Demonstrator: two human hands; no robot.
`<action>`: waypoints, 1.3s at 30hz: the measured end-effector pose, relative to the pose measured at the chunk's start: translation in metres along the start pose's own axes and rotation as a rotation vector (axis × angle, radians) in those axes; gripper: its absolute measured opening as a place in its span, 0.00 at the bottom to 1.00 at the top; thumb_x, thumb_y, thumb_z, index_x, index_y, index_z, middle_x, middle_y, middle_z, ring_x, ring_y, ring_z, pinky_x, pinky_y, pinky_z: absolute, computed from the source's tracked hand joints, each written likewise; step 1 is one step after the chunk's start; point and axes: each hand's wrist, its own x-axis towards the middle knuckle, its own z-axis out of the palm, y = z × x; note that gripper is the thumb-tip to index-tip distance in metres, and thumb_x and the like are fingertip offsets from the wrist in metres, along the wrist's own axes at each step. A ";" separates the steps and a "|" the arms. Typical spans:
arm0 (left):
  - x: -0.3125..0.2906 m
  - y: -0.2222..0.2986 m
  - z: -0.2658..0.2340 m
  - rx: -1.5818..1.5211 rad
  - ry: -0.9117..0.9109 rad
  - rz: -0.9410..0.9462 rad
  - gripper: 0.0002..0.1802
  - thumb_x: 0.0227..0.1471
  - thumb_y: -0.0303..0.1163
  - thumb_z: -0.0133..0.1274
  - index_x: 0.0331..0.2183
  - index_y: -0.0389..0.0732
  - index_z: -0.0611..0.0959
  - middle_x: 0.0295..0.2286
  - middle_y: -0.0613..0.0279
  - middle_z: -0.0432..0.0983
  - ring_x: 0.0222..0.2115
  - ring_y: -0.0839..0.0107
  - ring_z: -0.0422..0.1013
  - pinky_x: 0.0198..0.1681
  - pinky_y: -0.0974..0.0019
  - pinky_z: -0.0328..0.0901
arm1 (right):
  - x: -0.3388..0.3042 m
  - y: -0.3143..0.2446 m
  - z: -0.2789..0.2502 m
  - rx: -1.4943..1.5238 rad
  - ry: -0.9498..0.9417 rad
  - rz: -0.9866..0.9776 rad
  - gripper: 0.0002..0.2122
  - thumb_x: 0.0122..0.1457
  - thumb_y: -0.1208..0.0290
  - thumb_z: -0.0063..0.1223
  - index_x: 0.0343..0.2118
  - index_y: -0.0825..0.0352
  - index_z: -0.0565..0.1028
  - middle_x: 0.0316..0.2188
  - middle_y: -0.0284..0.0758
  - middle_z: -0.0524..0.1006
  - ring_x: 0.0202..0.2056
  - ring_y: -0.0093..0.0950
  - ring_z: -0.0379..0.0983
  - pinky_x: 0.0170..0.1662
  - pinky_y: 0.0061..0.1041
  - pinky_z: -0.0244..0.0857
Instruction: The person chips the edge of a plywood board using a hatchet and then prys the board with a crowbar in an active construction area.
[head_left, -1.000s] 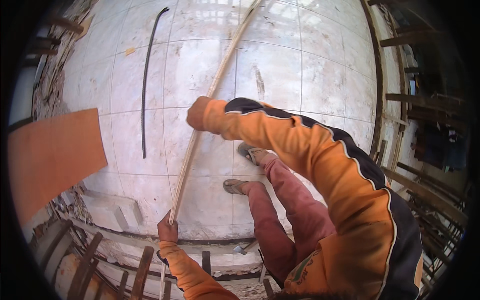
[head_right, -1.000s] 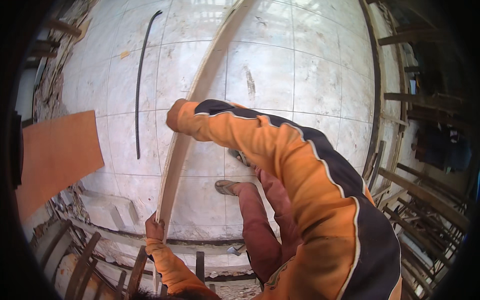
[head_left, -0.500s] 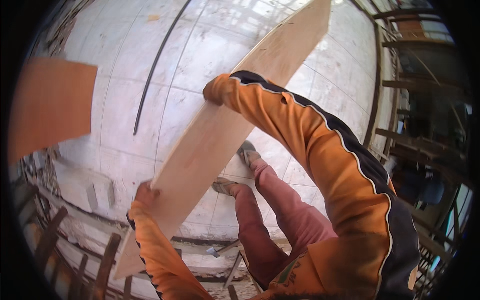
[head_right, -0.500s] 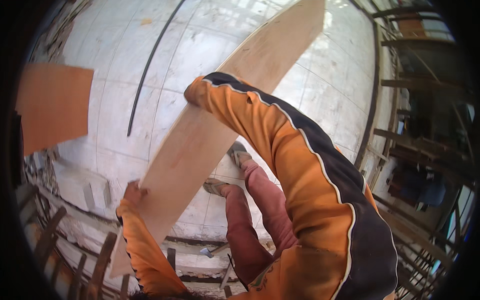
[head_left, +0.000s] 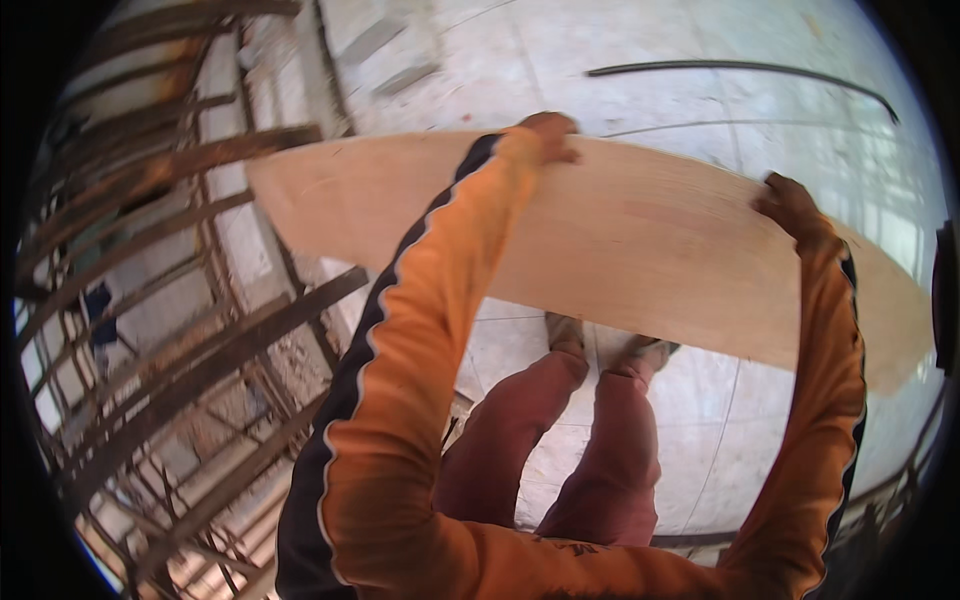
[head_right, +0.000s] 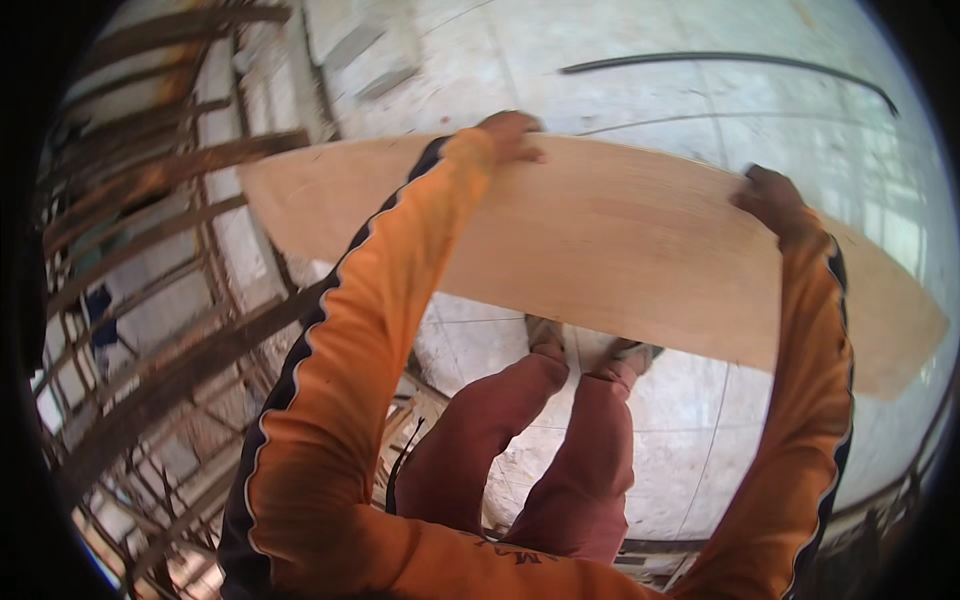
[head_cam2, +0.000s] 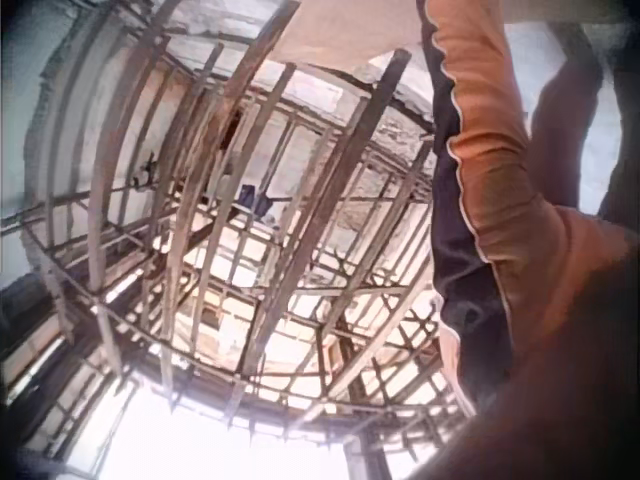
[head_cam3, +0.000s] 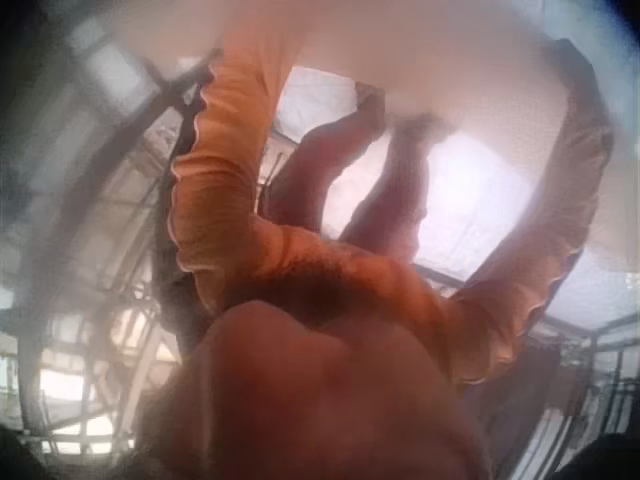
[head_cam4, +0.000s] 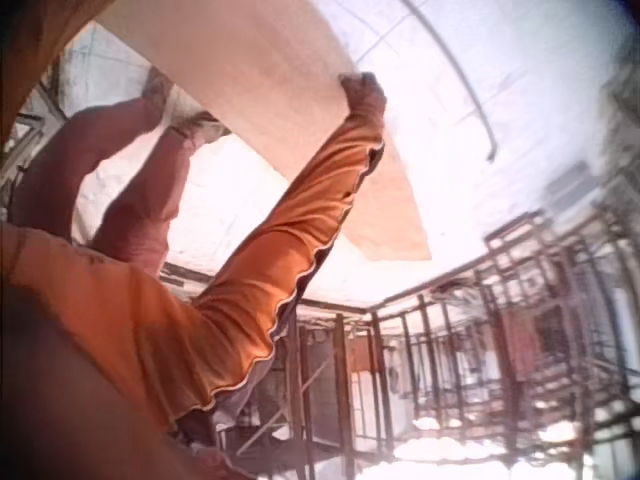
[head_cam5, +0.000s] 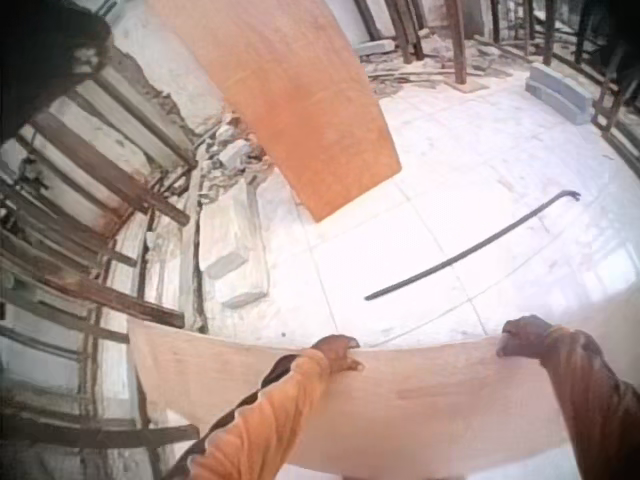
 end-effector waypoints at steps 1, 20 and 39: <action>-0.006 -0.001 -0.005 -0.049 -0.018 0.053 0.31 0.40 0.48 0.63 0.45 0.42 0.79 0.41 0.50 0.76 0.46 0.53 0.70 0.50 0.57 0.64 | 0.004 -0.011 -0.003 -0.014 -0.048 0.048 0.19 0.48 0.60 0.61 0.37 0.69 0.73 0.33 0.46 0.78 0.37 0.42 0.75 0.42 0.36 0.66; -0.154 -0.002 0.173 -0.264 0.928 0.563 0.14 0.40 0.24 0.59 0.35 0.40 0.82 0.39 0.55 0.76 0.36 0.57 0.74 0.36 0.59 0.70 | 0.252 -0.069 0.050 -0.377 0.309 -0.262 0.32 0.53 0.71 0.55 0.61 0.64 0.56 0.63 0.51 0.51 0.62 0.47 0.51 0.63 0.34 0.51; -0.404 -0.027 0.211 -0.086 1.829 -0.114 0.19 0.51 0.14 0.45 0.46 0.32 0.74 0.41 0.46 0.74 0.40 0.60 0.74 0.42 0.64 0.71 | 0.363 -0.049 0.080 -0.841 0.242 -0.394 0.09 0.58 0.74 0.42 0.40 0.68 0.70 0.39 0.49 0.72 0.41 0.50 0.71 0.43 0.44 0.67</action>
